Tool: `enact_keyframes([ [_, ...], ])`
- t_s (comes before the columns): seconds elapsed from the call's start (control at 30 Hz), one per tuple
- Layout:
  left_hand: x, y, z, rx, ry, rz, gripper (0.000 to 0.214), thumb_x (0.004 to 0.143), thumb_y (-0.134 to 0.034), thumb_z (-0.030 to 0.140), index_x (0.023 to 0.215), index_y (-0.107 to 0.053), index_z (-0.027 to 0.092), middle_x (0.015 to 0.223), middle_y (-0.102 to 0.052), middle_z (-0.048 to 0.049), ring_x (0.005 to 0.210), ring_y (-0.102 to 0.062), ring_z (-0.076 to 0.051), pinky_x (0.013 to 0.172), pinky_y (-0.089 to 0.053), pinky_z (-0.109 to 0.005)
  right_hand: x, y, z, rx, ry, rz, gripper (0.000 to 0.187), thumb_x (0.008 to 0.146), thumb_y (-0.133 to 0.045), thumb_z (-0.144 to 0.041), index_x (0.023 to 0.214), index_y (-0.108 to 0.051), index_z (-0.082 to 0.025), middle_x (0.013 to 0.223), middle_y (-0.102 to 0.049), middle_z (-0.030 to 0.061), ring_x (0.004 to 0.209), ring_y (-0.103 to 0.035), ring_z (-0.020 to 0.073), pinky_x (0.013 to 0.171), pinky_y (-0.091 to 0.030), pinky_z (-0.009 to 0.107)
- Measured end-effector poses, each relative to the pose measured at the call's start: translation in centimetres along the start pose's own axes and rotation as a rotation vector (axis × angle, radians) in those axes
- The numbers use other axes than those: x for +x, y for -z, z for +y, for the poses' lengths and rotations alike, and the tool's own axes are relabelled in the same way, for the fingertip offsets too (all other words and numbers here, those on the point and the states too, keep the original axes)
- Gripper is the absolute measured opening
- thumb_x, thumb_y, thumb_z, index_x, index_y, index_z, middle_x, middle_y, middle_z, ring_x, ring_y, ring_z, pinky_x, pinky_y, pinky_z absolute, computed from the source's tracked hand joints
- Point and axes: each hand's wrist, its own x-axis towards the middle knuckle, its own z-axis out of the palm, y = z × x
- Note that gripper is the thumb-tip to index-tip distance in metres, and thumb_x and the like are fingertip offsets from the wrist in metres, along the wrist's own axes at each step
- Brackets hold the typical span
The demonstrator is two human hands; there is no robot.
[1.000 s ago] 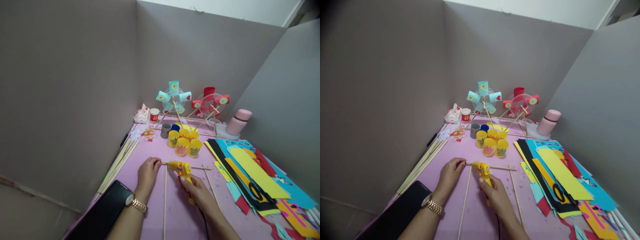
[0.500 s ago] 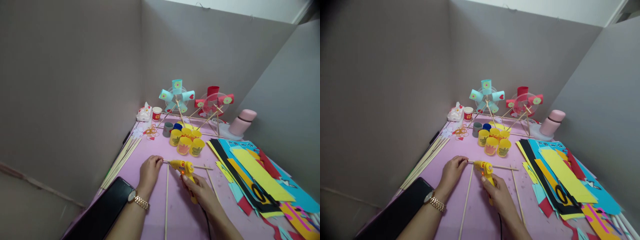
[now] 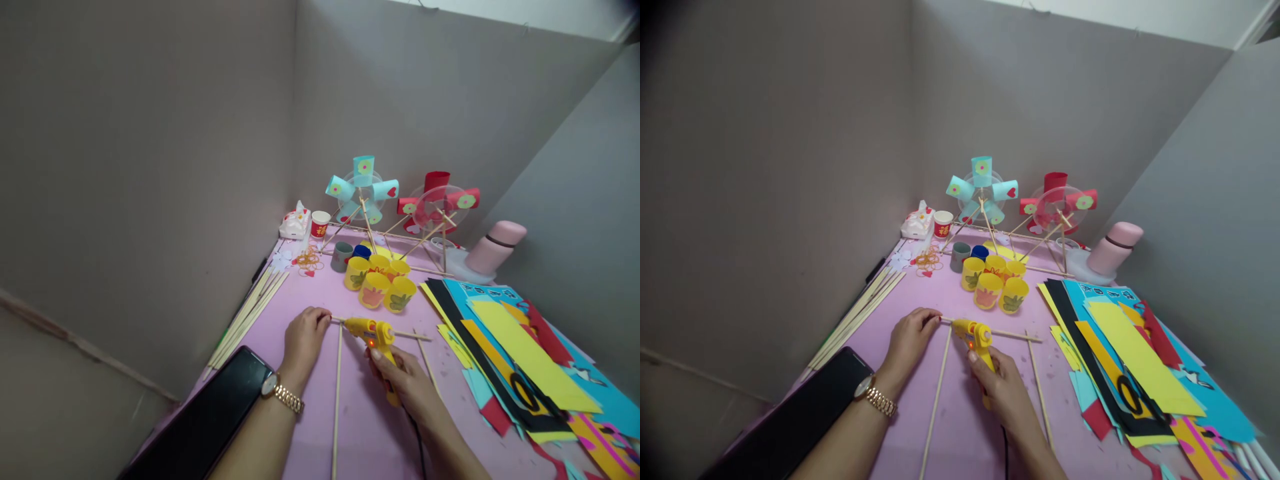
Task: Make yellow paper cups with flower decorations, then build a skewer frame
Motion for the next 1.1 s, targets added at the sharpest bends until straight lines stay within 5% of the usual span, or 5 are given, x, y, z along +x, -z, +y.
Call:
enact_keyframes([
  [1.1,0.05,0.01,0.09,0.017,0.009,-0.003,0.016,0.083,-0.052,0.024,0.087,-0.068,0.022,0.090,-0.070,-0.0018,0.081,-0.063,-0.015,0.071,-0.042,-0.024,-0.14,0.06,0.22,0.020,-0.017,0.009,0.042,0.075,-0.054,-0.057,0.069,-0.055,-0.016,0.056,-0.041,-0.0050,0.051,-0.034,0.0109,0.049,-0.024,0.025],
])
